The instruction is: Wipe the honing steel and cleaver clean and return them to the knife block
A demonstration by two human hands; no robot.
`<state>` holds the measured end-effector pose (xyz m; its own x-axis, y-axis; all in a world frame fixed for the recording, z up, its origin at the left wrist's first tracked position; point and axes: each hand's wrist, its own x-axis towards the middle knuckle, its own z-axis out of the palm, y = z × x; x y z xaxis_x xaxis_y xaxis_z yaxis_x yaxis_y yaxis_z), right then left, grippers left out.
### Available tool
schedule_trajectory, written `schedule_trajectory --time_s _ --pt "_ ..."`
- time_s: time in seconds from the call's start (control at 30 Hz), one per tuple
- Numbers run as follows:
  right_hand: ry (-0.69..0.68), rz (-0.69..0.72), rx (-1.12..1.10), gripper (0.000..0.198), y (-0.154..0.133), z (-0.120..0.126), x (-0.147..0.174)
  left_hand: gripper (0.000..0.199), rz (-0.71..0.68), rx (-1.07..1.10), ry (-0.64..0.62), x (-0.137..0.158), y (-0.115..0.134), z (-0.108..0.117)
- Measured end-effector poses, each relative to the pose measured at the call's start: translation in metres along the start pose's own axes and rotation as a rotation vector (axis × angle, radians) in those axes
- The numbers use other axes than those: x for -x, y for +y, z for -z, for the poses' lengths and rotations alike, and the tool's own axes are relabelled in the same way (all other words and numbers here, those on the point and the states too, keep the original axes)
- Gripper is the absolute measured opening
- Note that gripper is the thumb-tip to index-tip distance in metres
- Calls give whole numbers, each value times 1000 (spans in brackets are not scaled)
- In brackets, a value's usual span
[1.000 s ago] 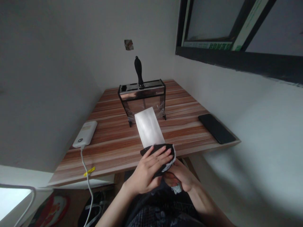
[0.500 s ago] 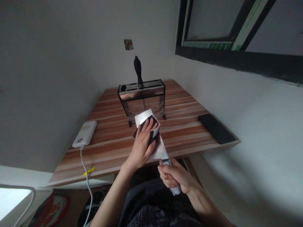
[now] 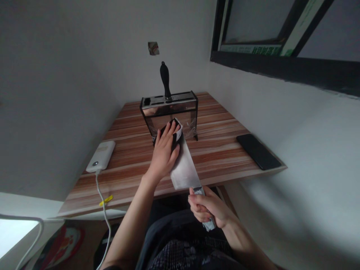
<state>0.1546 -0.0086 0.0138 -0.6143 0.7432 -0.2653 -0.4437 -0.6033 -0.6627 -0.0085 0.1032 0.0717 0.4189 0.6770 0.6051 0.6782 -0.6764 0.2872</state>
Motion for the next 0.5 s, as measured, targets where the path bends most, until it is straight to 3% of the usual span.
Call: schedule_trajectory --time_s 0.5 --pt "47 29 -106 32 -1 10 -3 51 -156 172 -340 55 37 -9"
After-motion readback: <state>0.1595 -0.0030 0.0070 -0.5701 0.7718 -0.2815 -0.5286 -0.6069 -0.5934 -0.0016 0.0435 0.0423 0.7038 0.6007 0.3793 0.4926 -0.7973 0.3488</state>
